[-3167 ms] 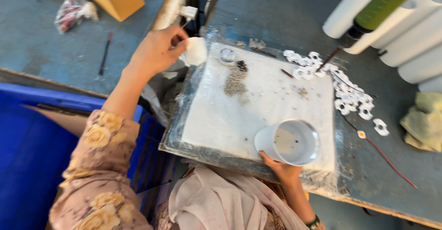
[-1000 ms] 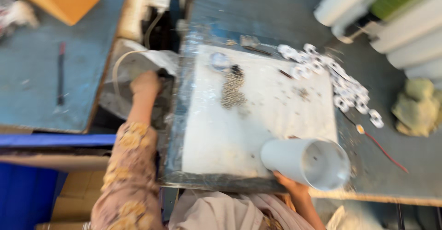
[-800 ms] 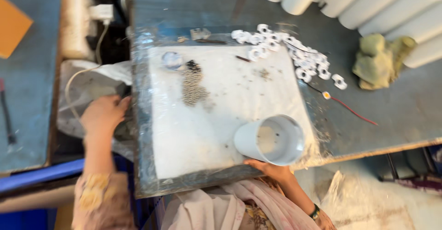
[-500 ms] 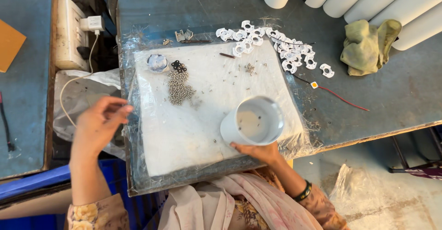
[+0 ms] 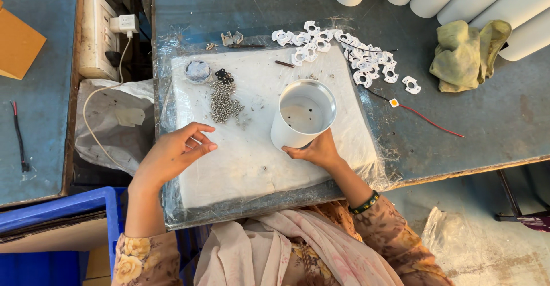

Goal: The person assembles a small LED light fixture by placing a white plastic mount and an LED module into a cylindrical housing, then securing them with screws using a power drill. The person also handles wires and small metal fasteners during the process.

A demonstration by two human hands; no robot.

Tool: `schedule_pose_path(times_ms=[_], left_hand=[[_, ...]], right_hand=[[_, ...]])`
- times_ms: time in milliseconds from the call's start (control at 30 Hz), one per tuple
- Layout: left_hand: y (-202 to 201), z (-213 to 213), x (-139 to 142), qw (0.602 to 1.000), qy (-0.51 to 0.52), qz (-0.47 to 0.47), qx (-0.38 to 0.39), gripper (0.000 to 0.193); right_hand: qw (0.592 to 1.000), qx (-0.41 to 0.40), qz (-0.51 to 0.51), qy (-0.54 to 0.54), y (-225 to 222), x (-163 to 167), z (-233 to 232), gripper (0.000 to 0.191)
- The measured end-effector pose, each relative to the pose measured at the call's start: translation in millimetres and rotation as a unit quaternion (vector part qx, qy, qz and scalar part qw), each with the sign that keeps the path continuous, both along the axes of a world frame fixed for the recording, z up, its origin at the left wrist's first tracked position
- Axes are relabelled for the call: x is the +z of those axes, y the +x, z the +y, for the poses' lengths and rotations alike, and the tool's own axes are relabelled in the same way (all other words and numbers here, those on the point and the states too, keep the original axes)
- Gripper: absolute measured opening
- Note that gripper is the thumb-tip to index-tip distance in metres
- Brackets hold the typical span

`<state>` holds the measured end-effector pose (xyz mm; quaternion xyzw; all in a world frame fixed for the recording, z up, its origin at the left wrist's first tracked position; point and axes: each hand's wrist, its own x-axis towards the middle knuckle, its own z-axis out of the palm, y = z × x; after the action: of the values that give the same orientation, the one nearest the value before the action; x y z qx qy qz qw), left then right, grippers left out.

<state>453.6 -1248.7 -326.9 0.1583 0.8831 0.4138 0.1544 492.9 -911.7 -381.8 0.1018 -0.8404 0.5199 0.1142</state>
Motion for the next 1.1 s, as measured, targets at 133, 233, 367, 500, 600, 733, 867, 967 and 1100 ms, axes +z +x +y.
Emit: schedule_pose_path(times_ms=[133, 233, 367, 500, 600, 733, 867, 967, 1100], left_hand=[[6.2, 11.7, 7.0, 1.000, -0.014, -0.004, -0.009, 0.043], [12.1, 23.3, 10.2, 1.000, 0.003, -0.004, -0.015, 0.046], [16.1, 49.3, 3.7, 0.992, 0.108, 0.055, -0.046, 0.079], [11.5, 93.2, -14.4, 0.958, 0.227, 0.133, -0.115, 0.123], [9.2, 129.2, -25.9, 0.938, 0.275, 0.165, -0.134, 0.133], [19.3, 158.6, -30.6, 0.965, 0.247, 0.076, -0.049, 0.108], [32.3, 166.7, -29.5, 0.961, 0.257, 0.104, 0.005, 0.101], [32.4, 167.2, -29.9, 0.960, 0.253, 0.121, -0.002, 0.104], [30.5, 157.0, -31.6, 0.967, 0.236, 0.086, -0.028, 0.113]], right_hand=[[1.000, 0.009, -0.017, 0.004, 3.6, -0.6, 4.7, 0.085], [0.999, 0.000, -0.039, 0.023, 9.5, -1.7, 9.6, 0.087], [1.000, -0.019, 0.007, 0.003, 27.2, -2.5, 13.9, 0.098], [0.997, -0.066, 0.021, -0.039, 52.7, -3.3, 19.9, 0.086], [0.993, -0.091, 0.017, -0.071, 71.7, -6.2, 21.2, 0.068], [0.981, -0.121, 0.026, -0.147, 80.7, -10.6, 22.8, 0.041], [0.975, -0.206, 0.061, -0.064, 77.4, -5.1, 45.7, 0.021], [0.937, -0.289, 0.150, 0.128, 66.5, 10.4, 87.0, 0.016], [0.862, -0.371, 0.146, 0.313, 54.9, 31.7, 136.8, 0.029]])
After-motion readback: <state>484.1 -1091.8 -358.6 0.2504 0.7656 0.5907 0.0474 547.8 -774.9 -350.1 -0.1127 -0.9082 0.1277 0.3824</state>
